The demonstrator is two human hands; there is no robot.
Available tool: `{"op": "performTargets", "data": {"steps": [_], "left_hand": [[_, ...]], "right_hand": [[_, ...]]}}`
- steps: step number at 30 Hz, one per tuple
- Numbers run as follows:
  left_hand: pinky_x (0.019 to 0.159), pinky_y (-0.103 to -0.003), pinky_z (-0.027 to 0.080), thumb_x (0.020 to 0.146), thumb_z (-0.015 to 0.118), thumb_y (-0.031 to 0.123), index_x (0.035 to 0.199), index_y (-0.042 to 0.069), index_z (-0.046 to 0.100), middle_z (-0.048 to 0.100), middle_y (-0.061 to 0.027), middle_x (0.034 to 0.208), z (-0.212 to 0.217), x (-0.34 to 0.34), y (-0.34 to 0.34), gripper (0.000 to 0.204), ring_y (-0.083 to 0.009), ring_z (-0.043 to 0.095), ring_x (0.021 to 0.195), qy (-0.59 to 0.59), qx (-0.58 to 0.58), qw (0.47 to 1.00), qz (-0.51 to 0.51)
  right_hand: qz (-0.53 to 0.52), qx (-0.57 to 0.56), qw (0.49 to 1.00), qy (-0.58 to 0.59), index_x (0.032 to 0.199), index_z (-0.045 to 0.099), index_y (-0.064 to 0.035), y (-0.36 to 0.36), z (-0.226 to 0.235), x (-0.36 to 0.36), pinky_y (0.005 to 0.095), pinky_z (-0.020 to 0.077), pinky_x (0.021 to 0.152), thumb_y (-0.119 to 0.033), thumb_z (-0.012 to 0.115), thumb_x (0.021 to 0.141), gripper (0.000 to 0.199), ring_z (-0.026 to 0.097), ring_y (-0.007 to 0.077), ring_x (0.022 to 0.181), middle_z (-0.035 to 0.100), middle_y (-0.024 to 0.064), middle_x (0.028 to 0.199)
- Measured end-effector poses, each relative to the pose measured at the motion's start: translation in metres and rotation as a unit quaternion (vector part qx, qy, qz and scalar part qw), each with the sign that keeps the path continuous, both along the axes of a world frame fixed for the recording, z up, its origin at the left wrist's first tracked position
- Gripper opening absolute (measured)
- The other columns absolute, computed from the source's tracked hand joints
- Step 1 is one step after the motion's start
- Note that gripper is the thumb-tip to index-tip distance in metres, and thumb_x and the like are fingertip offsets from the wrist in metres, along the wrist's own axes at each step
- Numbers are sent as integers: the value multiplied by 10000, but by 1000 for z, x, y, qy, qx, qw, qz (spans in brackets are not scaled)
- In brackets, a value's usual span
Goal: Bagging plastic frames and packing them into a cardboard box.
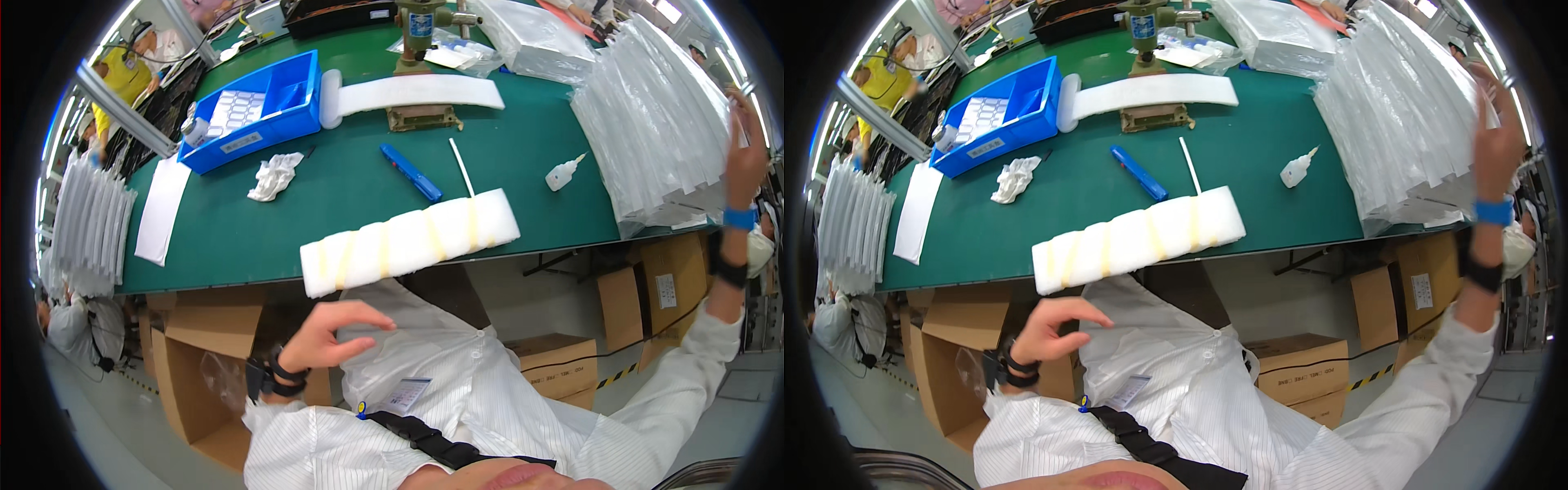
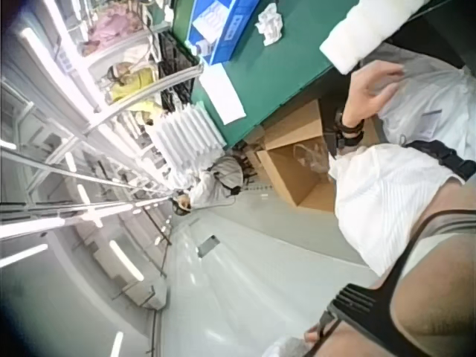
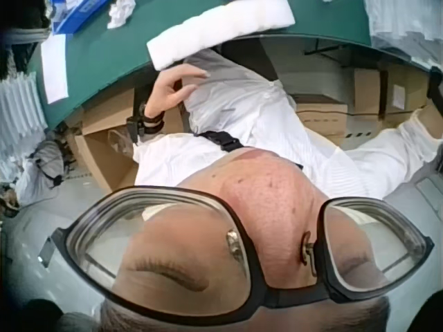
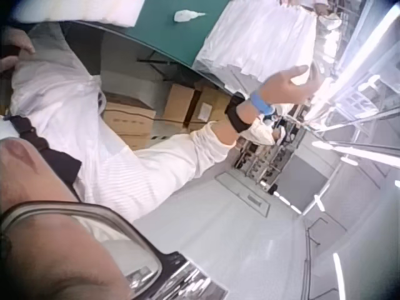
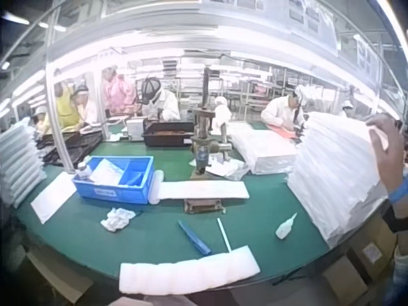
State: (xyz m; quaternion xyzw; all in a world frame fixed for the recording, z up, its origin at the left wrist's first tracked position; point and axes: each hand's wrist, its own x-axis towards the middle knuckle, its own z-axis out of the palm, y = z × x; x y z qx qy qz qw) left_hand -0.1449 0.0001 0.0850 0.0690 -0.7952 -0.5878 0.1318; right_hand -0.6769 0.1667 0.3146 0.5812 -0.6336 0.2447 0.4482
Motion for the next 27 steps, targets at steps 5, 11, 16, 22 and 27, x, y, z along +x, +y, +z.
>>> {"op": "performTargets", "data": {"steps": [5, 11, 16, 22, 27], "left_hand": [[1051, -491, 321, 639, 795, 234, 1229, 139, 550, 407, -165, 1381, 35, -39, -36, 646, -393, 388, 1264, -47, -372, 925, 58], [1033, -425, 358, 706, 742, 280, 1295, 161, 509, 491, -131, 1299, 12, -86, -115, 645, -332, 442, 1219, -149, -318, 936, -13], [933, -371, 437, 799, 689, 378, 1242, 134, 548, 606, -134, 1169, 7, -94, -162, 525, -284, 570, 1085, -117, -229, 963, -84], [879, -289, 466, 906, 604, 242, 1242, 44, 548, 638, -80, 1129, -13, -89, -193, 394, -139, 594, 1007, -128, -27, 991, -23], [848, -283, 479, 910, 589, 215, 1245, 34, 541, 656, -91, 1053, -19, -91, -188, 384, -149, 611, 948, -108, -50, 993, 24]], "right_hand": [[281, 352, 878, -161, 1089, 639, -93, -90, -148, 183, 399, 451, 892, -253, 726, 749, 386, 577, 305, 1052, 633, 122, 1073], [370, 416, 790, -256, 1258, 543, -142, -174, -219, 192, 369, 490, 799, -361, 693, 786, 542, 617, 302, 938, 644, 147, 1017], [267, 509, 739, -351, 1002, 620, -56, -221, -226, 193, 351, 445, 547, -308, 662, 828, 309, 596, 252, 582, 624, 122, 654], [202, 547, 744, -327, 881, 624, -59, -240, -229, 195, 379, 474, 577, -353, 686, 767, 322, 613, 290, 617, 632, 118, 675], [235, 501, 743, -378, 870, 621, -37, -232, -245, 187, 357, 467, 573, -258, 721, 729, 281, 602, 254, 617, 621, 111, 688]]}}
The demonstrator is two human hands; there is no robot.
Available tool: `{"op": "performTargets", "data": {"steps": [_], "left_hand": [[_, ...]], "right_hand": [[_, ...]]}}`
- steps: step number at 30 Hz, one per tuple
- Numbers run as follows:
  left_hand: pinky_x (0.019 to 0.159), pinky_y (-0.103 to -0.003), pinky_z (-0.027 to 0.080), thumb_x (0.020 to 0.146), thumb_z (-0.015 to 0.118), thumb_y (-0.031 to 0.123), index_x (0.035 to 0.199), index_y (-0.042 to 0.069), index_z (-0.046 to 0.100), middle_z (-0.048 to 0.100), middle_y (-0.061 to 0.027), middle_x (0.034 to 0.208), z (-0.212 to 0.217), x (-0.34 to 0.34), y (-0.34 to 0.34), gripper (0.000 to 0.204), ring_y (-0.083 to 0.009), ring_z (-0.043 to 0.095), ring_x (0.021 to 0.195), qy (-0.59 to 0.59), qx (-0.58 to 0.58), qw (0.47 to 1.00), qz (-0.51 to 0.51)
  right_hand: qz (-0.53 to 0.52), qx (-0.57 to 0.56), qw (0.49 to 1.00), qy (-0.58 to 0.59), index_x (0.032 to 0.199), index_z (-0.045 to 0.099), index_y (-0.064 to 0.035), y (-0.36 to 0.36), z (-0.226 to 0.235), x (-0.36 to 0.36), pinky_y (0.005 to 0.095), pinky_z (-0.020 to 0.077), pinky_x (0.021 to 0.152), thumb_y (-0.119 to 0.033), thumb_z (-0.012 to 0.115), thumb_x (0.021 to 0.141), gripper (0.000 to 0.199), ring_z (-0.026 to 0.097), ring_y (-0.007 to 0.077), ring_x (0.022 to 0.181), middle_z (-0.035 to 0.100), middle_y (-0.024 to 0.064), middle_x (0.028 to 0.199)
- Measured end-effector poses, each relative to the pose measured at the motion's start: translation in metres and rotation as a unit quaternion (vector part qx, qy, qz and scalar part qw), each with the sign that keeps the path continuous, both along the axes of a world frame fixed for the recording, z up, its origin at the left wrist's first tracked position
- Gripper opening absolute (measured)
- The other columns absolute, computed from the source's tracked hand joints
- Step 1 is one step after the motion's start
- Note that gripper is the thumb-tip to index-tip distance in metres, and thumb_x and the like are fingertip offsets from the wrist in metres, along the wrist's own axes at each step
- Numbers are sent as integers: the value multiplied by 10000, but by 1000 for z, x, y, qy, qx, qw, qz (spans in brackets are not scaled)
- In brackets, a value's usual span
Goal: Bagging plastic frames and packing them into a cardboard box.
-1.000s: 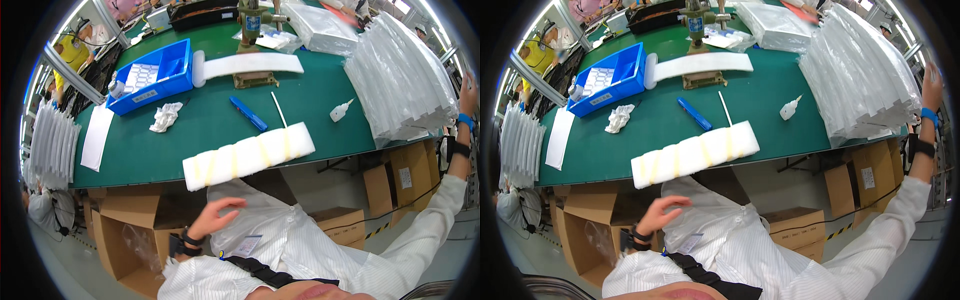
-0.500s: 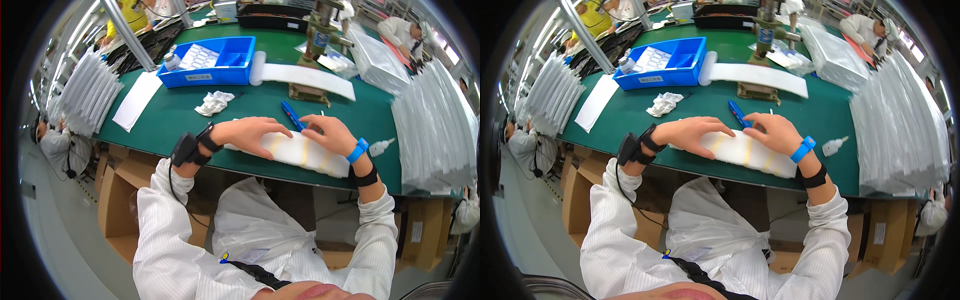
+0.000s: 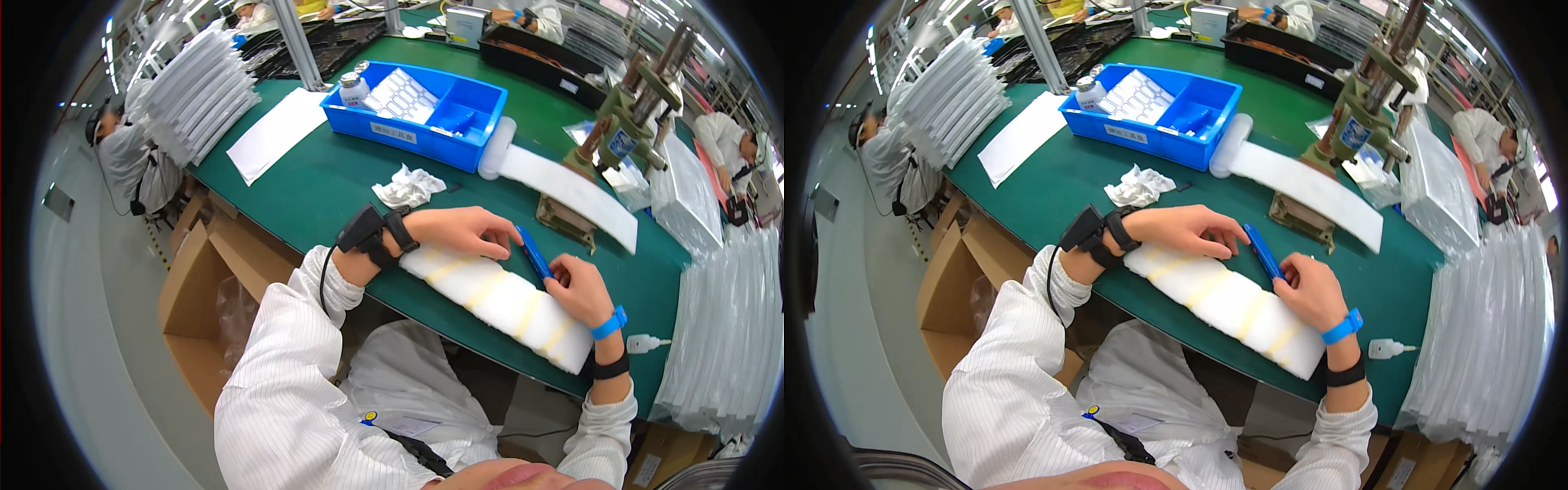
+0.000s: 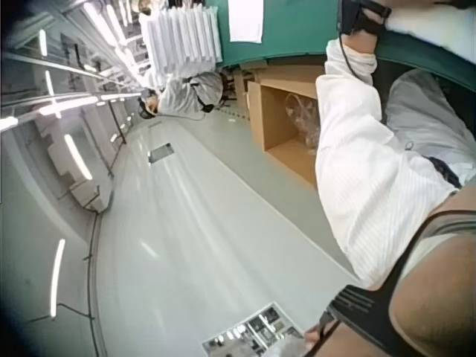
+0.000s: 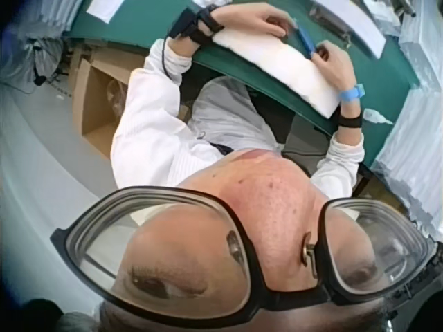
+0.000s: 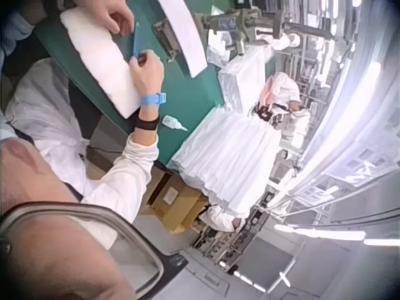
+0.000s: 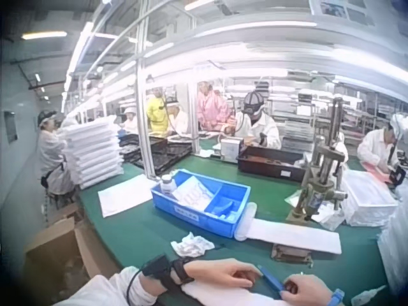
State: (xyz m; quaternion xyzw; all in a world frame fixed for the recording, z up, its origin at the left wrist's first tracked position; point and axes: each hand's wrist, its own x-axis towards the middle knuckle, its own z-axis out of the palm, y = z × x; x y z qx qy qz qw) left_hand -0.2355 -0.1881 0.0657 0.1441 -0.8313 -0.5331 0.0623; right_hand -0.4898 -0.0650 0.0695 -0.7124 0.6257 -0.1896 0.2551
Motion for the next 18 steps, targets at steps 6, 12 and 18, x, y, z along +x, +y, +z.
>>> {"op": "performTargets", "data": {"steps": [6, 12, 18], "left_hand": [[778, -284, 506, 907, 581, 173, 1242, 42, 545, 664, -97, 1002, 3, 0, 5, 362, -161, 627, 851, 12, -59, 997, 40], [744, -299, 524, 892, 589, 126, 1304, 66, 494, 654, -102, 1016, 8, -3, 5, 427, -186, 636, 853, 52, -144, 977, 148], [727, -303, 524, 884, 603, 122, 1279, 69, 517, 650, -114, 1021, 9, 0, 10, 408, -204, 636, 891, 106, -176, 968, 146]], "right_hand": [[7, -23, 999, 21, 873, 613, -6, 3, 8, 4, 340, 474, 608, -194, 712, 735, 254, 573, 243, 634, 589, 119, 731], [-52, -40, 991, -113, 945, 563, 6, -1, 5, -5, 308, 457, 609, -143, 645, 818, 211, 588, 225, 668, 624, 145, 771], [-3, -48, 991, -127, 981, 552, 4, 4, 17, 5, 306, 445, 577, -136, 631, 833, 219, 573, 221, 647, 620, 144, 766]]}}
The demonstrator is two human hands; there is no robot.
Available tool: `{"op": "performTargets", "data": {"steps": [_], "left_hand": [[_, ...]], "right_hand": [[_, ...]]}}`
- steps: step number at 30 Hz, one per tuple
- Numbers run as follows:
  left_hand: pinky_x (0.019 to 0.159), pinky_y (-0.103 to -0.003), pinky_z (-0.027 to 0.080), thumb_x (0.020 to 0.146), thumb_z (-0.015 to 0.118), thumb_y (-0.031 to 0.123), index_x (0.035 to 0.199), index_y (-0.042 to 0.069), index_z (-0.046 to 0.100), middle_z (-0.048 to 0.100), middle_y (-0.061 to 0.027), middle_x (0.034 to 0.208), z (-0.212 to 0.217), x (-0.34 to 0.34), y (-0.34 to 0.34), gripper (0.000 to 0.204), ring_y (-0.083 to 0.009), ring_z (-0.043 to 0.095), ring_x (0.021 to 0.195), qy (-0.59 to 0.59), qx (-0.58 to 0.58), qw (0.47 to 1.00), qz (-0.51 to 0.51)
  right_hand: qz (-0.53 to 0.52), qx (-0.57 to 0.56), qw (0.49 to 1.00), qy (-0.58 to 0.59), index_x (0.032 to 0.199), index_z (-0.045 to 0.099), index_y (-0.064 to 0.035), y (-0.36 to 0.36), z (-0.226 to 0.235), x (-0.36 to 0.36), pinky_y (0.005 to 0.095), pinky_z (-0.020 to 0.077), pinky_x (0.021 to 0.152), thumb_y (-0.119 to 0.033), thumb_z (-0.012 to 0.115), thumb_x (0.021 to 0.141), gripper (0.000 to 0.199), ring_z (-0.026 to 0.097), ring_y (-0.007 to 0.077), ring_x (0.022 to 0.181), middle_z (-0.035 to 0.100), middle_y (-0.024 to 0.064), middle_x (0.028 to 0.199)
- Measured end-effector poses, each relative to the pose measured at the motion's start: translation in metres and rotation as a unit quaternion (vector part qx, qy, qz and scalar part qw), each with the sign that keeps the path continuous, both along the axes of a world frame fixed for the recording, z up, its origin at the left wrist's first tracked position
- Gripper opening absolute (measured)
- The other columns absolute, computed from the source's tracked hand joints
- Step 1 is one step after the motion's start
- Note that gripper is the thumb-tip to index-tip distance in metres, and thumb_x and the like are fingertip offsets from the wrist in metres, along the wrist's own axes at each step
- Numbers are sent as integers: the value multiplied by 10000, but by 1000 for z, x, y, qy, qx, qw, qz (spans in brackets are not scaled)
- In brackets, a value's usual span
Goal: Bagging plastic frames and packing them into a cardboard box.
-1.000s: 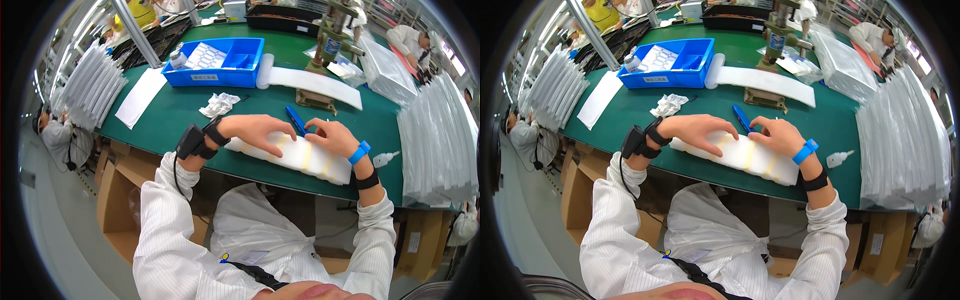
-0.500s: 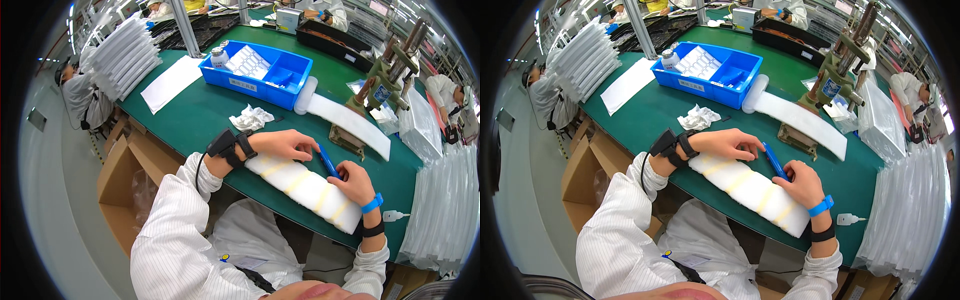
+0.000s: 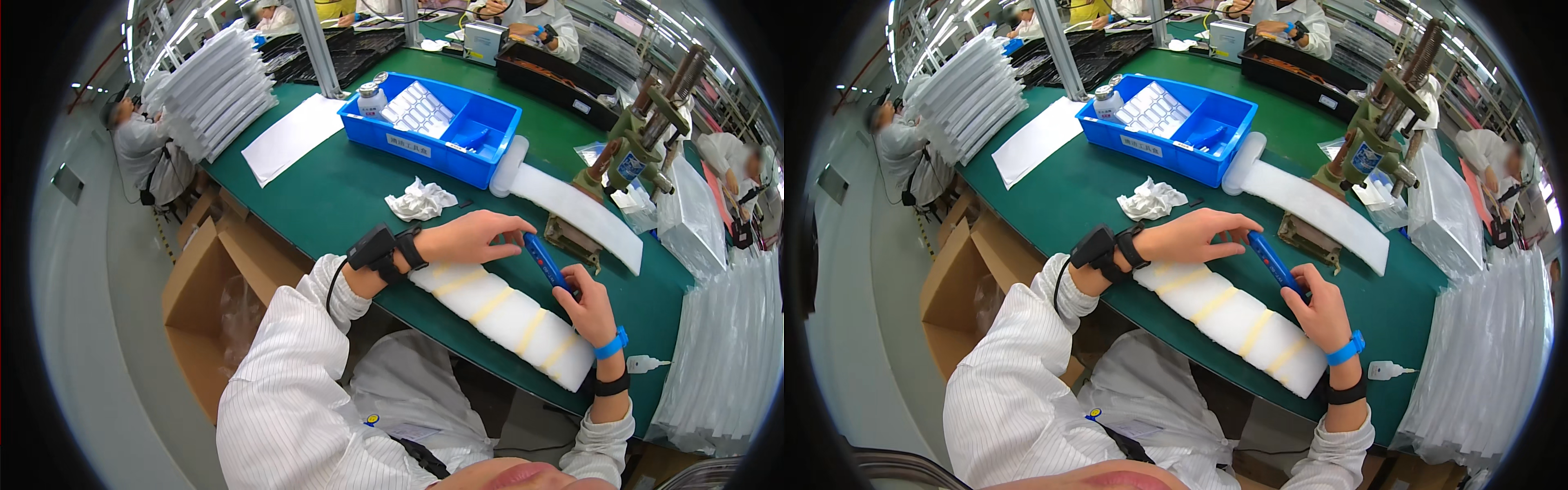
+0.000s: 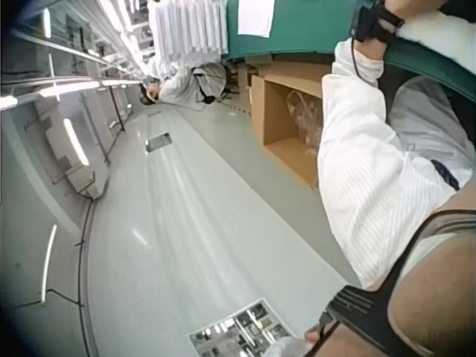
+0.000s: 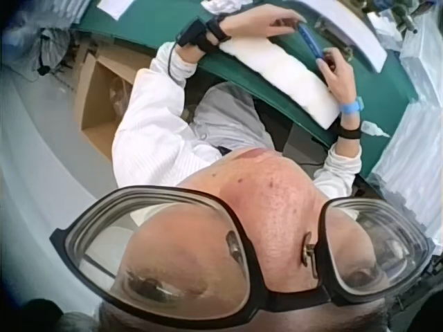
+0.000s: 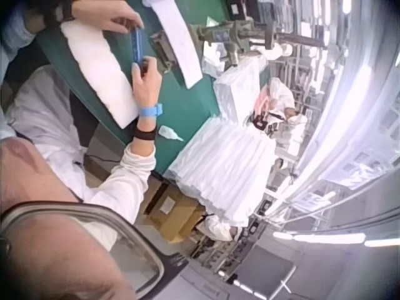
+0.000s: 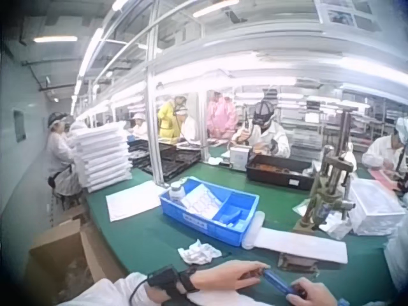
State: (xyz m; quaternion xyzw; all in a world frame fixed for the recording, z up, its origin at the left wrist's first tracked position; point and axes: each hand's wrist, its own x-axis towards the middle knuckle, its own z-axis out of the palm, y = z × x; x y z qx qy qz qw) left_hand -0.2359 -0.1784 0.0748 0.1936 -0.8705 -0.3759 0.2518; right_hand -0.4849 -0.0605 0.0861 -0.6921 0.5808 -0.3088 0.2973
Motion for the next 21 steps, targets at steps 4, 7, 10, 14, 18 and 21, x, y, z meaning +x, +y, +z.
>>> {"op": "performTargets", "data": {"steps": [4, 7, 10, 14, 18, 21], "left_hand": [[707, -301, 518, 874, 632, 151, 1126, 36, 614, 665, -113, 964, 0, 0, -4, 278, -211, 643, 861, -19, -41, 999, -2], [686, -300, 516, 867, 644, 166, 1071, 27, 637, 675, -107, 924, -6, 0, -5, 247, -221, 647, 818, 4, -50, 999, -6], [682, -304, 515, 865, 646, 172, 1066, 22, 636, 673, -113, 927, -4, 0, -5, 251, -225, 647, 810, 3, -56, 998, -6], [685, -309, 517, 863, 645, 171, 1059, 13, 634, 669, -123, 925, -5, 0, -4, 251, -231, 646, 801, -19, -65, 998, 0], [695, -311, 519, 865, 636, 158, 1072, 10, 630, 668, -125, 925, -5, -2, -5, 255, -227, 647, 810, -29, -61, 998, -9], [705, -313, 522, 858, 638, 134, 1086, 14, 628, 668, -119, 940, -6, 0, -4, 258, -219, 649, 826, -37, -44, 998, -4]], "right_hand": [[17, -20, 999, 34, 998, 561, -4, 0, -1, 0, 304, 448, 580, -140, 640, 822, 236, 573, 233, 637, 614, 150, 761], [9, -23, 999, 39, 1000, 563, -4, 2, 1, 2, 308, 455, 596, -142, 643, 818, 242, 576, 241, 642, 611, 153, 759], [8, -38, 999, 36, 999, 563, -1, 2, -2, 1, 312, 460, 611, -143, 644, 819, 244, 577, 244, 647, 608, 154, 757], [4, -31, 999, 34, 998, 563, 1, 2, 2, 2, 313, 459, 614, -140, 644, 823, 239, 578, 248, 650, 605, 155, 752], [9, -36, 999, 31, 998, 565, -2, 2, 1, -1, 315, 457, 613, -134, 640, 827, 229, 581, 256, 650, 607, 159, 754], [4, -12, 999, 36, 999, 566, -5, 3, -1, -1, 319, 456, 614, -132, 638, 828, 225, 584, 262, 651, 607, 163, 754]]}}
